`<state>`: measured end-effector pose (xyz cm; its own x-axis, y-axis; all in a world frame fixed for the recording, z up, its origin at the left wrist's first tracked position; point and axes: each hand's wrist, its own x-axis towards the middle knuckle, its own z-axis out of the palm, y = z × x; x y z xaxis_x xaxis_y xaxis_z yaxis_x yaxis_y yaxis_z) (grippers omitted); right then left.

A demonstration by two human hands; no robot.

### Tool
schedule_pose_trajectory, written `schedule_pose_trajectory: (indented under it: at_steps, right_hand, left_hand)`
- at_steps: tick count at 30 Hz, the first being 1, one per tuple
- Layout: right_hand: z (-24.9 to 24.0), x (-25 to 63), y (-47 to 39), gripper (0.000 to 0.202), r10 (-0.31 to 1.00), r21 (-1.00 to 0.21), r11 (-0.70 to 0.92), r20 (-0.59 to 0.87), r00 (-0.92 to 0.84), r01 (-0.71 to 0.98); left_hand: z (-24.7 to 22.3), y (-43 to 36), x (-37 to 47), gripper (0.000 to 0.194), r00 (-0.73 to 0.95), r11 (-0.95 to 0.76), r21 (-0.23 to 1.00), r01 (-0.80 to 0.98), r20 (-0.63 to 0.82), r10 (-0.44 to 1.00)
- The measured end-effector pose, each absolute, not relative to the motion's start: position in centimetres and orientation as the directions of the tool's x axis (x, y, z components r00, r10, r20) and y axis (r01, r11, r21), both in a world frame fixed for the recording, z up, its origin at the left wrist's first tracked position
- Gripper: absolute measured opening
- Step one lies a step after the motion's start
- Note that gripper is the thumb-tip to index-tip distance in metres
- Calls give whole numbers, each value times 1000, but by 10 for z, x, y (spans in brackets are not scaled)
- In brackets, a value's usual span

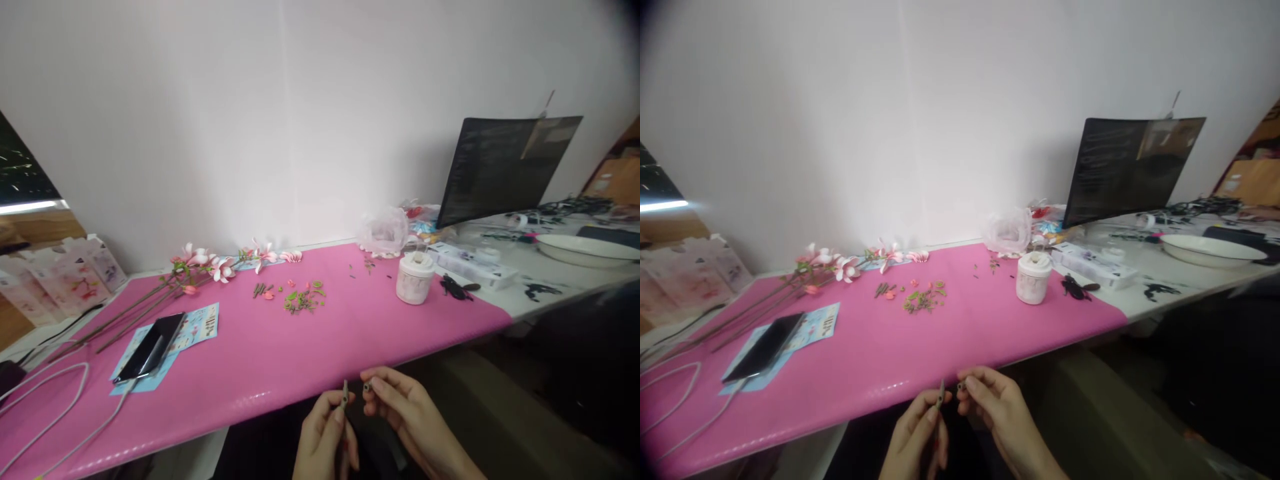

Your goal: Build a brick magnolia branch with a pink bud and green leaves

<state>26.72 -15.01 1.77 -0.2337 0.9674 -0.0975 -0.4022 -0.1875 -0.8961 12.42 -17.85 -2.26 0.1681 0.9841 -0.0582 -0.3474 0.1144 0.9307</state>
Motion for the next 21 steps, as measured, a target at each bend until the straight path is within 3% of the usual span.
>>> schedule_pose_trajectory:
  at_steps: [7, 14, 21]
  right_hand:
    - [8, 265, -156, 24, 962, -897, -212, -122, -244, -388]
    - [3, 264, -155, 22, 968, -961, -136, -76, -240, -241]
    - [8, 269, -157, 14, 962, -985, -81, -38, -270, -152]
  left_hand:
    - [-30, -190, 130, 48, 102, 109, 878, -466, -70, 992]
    - [-43, -191, 122, 50, 165, 119, 937, -330, -67, 984]
    - [-40, -194, 123, 47, 67, 115, 950, -291, -100, 993]
